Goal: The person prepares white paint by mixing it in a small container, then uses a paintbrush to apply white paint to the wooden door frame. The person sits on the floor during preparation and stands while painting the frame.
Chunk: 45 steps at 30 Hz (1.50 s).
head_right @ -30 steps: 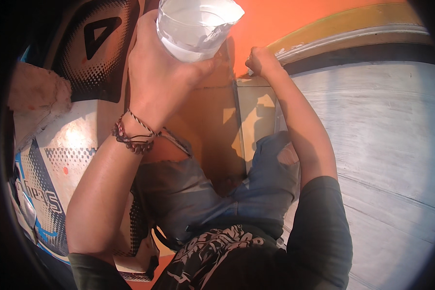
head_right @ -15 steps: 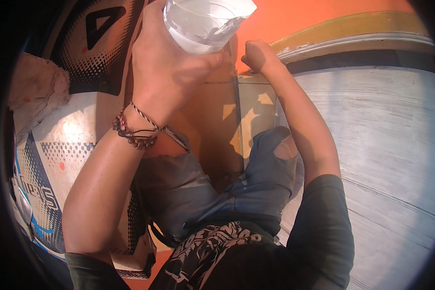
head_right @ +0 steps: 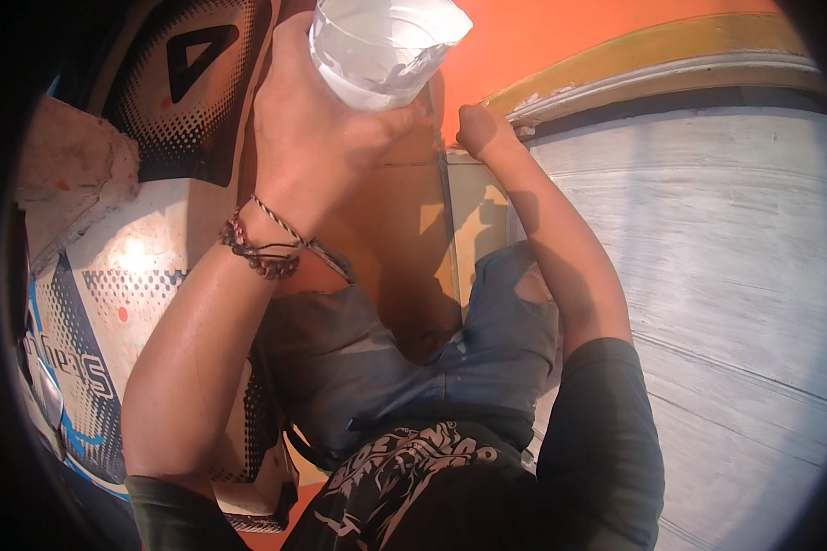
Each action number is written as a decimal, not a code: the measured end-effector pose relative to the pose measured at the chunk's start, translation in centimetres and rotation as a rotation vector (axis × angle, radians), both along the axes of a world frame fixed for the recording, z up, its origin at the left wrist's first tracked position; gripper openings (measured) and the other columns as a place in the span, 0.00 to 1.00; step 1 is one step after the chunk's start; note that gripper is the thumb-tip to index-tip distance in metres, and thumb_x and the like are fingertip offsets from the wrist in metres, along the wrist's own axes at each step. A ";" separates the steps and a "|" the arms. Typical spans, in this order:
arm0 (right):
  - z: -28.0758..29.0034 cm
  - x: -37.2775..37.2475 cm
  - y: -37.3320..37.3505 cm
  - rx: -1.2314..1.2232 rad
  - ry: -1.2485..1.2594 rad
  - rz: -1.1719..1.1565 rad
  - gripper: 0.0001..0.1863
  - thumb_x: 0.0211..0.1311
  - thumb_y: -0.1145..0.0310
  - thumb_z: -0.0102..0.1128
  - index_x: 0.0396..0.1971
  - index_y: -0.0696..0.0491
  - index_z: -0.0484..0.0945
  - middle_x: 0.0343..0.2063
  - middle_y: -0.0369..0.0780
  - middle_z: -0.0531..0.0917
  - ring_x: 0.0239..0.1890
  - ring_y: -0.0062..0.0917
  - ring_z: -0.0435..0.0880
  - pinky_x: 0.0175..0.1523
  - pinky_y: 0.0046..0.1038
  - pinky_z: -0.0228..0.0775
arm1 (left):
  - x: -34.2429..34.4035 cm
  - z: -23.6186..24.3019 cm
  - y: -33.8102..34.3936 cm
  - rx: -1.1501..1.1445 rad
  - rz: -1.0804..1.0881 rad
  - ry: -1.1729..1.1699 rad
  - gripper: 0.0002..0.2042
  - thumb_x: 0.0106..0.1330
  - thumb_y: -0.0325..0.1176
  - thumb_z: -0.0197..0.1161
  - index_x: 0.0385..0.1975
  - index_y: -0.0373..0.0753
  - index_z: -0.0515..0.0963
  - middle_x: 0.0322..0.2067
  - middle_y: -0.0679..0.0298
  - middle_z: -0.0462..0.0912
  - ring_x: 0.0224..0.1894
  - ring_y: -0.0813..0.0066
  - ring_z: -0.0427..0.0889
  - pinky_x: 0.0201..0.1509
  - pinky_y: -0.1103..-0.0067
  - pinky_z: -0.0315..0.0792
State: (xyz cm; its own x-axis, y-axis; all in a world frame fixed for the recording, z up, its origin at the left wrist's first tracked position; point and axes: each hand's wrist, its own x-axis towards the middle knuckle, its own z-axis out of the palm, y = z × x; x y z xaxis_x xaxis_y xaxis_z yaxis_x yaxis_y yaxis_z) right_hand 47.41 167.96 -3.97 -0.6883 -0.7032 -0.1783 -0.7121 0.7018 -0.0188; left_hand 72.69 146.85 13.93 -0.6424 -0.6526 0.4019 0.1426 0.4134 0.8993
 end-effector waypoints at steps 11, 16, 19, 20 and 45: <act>5.0 4.7 -1.4 -0.031 0.034 -0.045 0.10 0.54 0.70 0.62 0.32 0.62 0.80 0.31 0.56 0.84 0.39 0.54 0.84 0.46 0.46 0.76 | 0.1 -0.3 -1.2 0.119 -0.069 -0.097 0.33 0.46 0.30 0.77 0.52 0.35 0.67 0.45 0.45 0.80 0.51 0.45 0.82 0.53 0.63 0.76; 11.1 6.2 1.2 -0.303 0.099 -0.132 0.11 0.59 0.70 0.65 0.37 0.61 0.82 0.27 0.51 0.85 0.30 0.42 0.86 0.39 0.37 0.78 | -0.2 -1.3 -1.1 0.004 -0.022 -0.178 0.39 0.44 0.37 0.80 0.56 0.33 0.66 0.48 0.47 0.83 0.53 0.53 0.84 0.56 0.67 0.77; 10.8 6.2 3.3 -0.481 -0.073 -0.313 0.10 0.59 0.69 0.67 0.36 0.59 0.82 0.26 0.51 0.85 0.32 0.40 0.87 0.40 0.37 0.78 | -0.3 -1.7 -1.1 -0.015 -0.032 -0.204 0.44 0.42 0.41 0.82 0.58 0.31 0.66 0.50 0.49 0.84 0.53 0.55 0.85 0.57 0.68 0.78; 10.7 6.2 3.9 -0.514 -0.114 -0.395 0.10 0.60 0.68 0.68 0.37 0.58 0.83 0.26 0.49 0.85 0.30 0.35 0.87 0.38 0.34 0.78 | -0.3 -1.7 -1.1 -0.012 -0.037 -0.204 0.44 0.42 0.41 0.83 0.58 0.31 0.66 0.50 0.49 0.84 0.53 0.55 0.85 0.57 0.68 0.78; 8.6 8.7 6.4 -1.033 -0.166 -0.875 0.12 0.61 0.70 0.66 0.41 0.60 0.83 0.23 0.40 0.84 0.24 0.19 0.83 0.30 0.23 0.76 | -0.3 -1.3 -0.4 -0.013 -0.047 -0.111 0.37 0.44 0.36 0.79 0.54 0.32 0.66 0.44 0.48 0.84 0.48 0.50 0.86 0.53 0.65 0.79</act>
